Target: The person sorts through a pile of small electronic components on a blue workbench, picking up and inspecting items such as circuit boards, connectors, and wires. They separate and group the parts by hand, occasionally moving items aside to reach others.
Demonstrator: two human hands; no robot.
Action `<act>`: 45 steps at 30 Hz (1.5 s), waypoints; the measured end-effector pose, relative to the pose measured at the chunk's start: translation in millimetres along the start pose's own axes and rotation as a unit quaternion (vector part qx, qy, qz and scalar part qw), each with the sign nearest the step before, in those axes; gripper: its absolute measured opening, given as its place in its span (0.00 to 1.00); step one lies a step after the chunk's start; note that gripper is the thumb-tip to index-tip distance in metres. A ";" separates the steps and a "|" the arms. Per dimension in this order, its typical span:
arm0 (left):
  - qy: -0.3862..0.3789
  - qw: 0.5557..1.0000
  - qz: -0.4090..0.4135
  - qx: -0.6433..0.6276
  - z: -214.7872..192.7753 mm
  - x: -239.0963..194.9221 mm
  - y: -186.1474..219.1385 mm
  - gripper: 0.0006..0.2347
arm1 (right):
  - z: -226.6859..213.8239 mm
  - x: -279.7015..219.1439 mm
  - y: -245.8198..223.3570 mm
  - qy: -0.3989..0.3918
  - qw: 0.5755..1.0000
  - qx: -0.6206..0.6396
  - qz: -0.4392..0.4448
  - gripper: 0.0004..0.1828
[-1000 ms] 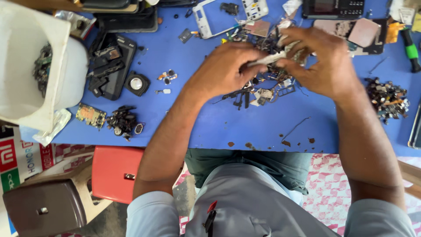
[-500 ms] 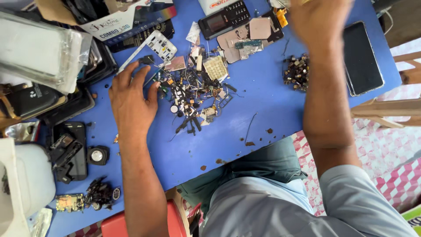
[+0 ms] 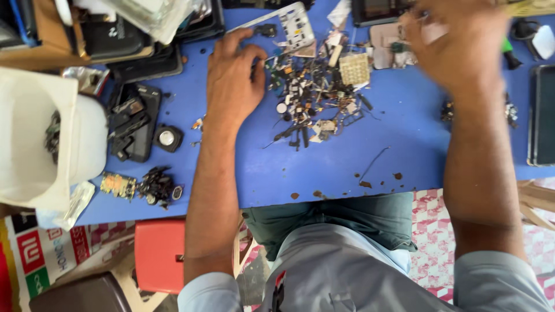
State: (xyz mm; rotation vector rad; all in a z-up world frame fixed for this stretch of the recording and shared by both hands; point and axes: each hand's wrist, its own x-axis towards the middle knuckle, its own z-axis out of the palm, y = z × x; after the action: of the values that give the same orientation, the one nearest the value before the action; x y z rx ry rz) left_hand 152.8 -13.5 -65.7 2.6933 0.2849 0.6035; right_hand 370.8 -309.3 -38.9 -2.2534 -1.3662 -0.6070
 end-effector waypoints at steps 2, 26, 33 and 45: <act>0.000 1.000 -0.006 0.012 -0.1 0.9 1.3 0.05 | 11.3 -0.6 -29.4 -0.024 0.997 0.061 -0.052 0.13; 0.173 0.963 -0.027 -0.207 -2.7 23.2 -10.0 0.05 | 67.1 75.0 -132.2 -0.221 0.951 0.156 -0.150 0.40; 0.150 0.900 -0.069 -0.403 4.1 18.0 -12.1 0.04 | 34.7 24.1 -140.9 -0.245 0.938 0.168 -0.178 0.41; -0.036 0.802 -0.141 -0.579 7.0 15.9 -0.6 0.06 | 7.1 10.0 -65.1 0.024 0.894 0.445 0.051 0.19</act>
State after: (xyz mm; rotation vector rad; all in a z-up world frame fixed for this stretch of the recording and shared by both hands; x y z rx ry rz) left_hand 170.1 -10.8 -65.9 1.4369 0.1867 0.3732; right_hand 317.6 -270.8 -30.0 -1.5207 -1.1496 0.0357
